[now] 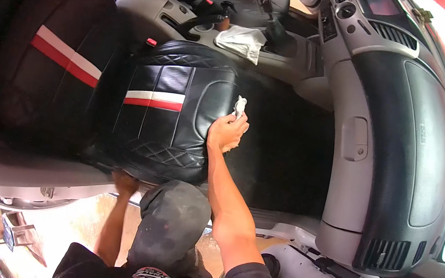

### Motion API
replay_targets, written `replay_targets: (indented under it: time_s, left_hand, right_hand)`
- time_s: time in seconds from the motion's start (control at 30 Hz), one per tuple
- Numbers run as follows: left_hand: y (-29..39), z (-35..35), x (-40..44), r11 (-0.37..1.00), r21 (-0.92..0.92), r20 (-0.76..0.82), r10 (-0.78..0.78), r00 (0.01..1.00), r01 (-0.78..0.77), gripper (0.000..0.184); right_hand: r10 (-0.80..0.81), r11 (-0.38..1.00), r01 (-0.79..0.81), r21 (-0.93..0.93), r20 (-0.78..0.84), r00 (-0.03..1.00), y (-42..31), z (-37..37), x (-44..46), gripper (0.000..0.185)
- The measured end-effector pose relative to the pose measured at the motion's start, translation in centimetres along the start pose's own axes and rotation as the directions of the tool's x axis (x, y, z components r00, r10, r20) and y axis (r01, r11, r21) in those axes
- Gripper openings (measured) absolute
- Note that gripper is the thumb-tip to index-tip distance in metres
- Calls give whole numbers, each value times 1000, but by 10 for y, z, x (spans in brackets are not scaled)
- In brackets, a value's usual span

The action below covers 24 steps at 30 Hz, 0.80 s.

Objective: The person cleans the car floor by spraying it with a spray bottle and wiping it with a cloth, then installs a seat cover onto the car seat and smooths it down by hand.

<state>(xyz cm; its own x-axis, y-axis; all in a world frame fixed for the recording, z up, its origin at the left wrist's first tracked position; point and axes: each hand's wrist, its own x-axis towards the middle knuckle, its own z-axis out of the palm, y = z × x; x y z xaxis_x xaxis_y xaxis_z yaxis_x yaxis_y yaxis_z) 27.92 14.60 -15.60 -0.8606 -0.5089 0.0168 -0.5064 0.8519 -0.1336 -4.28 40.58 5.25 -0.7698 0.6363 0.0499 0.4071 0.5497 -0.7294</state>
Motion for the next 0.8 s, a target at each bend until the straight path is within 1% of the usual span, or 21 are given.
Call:
replay_targets:
  time_s: [0.03, 0.13, 0.17, 0.2, 0.23, 0.27, 0.33, 0.37, 0.43, 0.47, 0.53, 0.63, 0.67, 0.7, 0.73, 0.77, 0.8]
  left_hand:
    - [1, -78, 38, 999, -31, 620, 31, 784, -16, 73]
    - [0, -50, 46, 995, -94, 472, 61, 880, -19, 85]
    - [4, -41, 44, 997, -59, 550, -17, 835, 59, 89]
    - [9, -11, 27, 990, -68, 456, -78, 887, 122, 88]
    - [16, 35, 4, 980, -84, 350, -139, 926, 179, 86]
    - [20, 57, -5, 967, -108, 236, -199, 951, 229, 85]
    - [58, -2, -26, 965, -257, 347, 43, 937, 51, 80]
    - [47, 2, -33, 796, -602, 307, 166, 937, 56, 75]
    - [28, -25, -12, 942, -337, 421, 140, 896, 11, 74]
    - [17, -46, 0, 982, -187, 474, 109, 874, -20, 73]
    - [-10, -63, 32, 995, 28, 494, 73, 866, -100, 68]
    - [-3, -73, 57, 999, 48, 684, -20, 729, -18, 80]
    - [-3, -48, 56, 999, 24, 606, -36, 794, 27, 87]
    - [-9, -7, 45, 995, -40, 500, -59, 864, 91, 94]
    - [-17, 37, 34, 973, -169, 360, -86, 929, 156, 102]
    - [-24, 71, 23, 912, -368, 239, -94, 966, 180, 109]
    - [-31, 95, 14, 768, -605, 192, -116, 975, 211, 117]
  right_hand:
    - [13, 1000, -13, -7, 10, 1000, -2, -2, -1, 31]
    - [11, 1000, -11, -3, -2, 1000, -1, 0, -1, 32]
    - [9, 1000, -9, -12, -2, 1000, 0, 0, -1, 32]
    - [10, 1000, -10, -17, -2, 1000, 0, 1, 0, 32]
    - [13, 1000, -13, -16, -6, 1000, -1, 1, 0, 31]
    - [17, 1000, -17, -5, 3, 1000, -3, 0, -1, 32]
    - [24, 1000, -24, 14, 10, 1000, -5, -4, -2, 32]
    - [17, 1000, -17, 6, 2, 1000, -6, -4, 0, 32]
    - [5, 1000, -5, 1, -24, 1000, -1, 1, 0, 33]
    - [6, 1000, -6, 20, -21, 1000, 0, 1, 0, 33]
    - [-1, 999, 1, 42, 2, 1000, -1, -3, -1, 34]
    - [12, 999, -13, 49, 5, 1000, -3, -4, 0, 33]
    - [0, 999, -1, 49, 3, 1000, -3, -4, 2, 33]
    - [-6, 999, 6, 45, 4, 1000, -2, -4, 2, 32]
    - [-4, 999, 4, 42, 2, 1000, -2, -5, 0, 31]
    - [7, 1000, -8, 23, 24, 1000, -7, -12, -1, 31]
    - [6, 1000, -6, 6, 10, 1000, -7, -11, -1, 31]
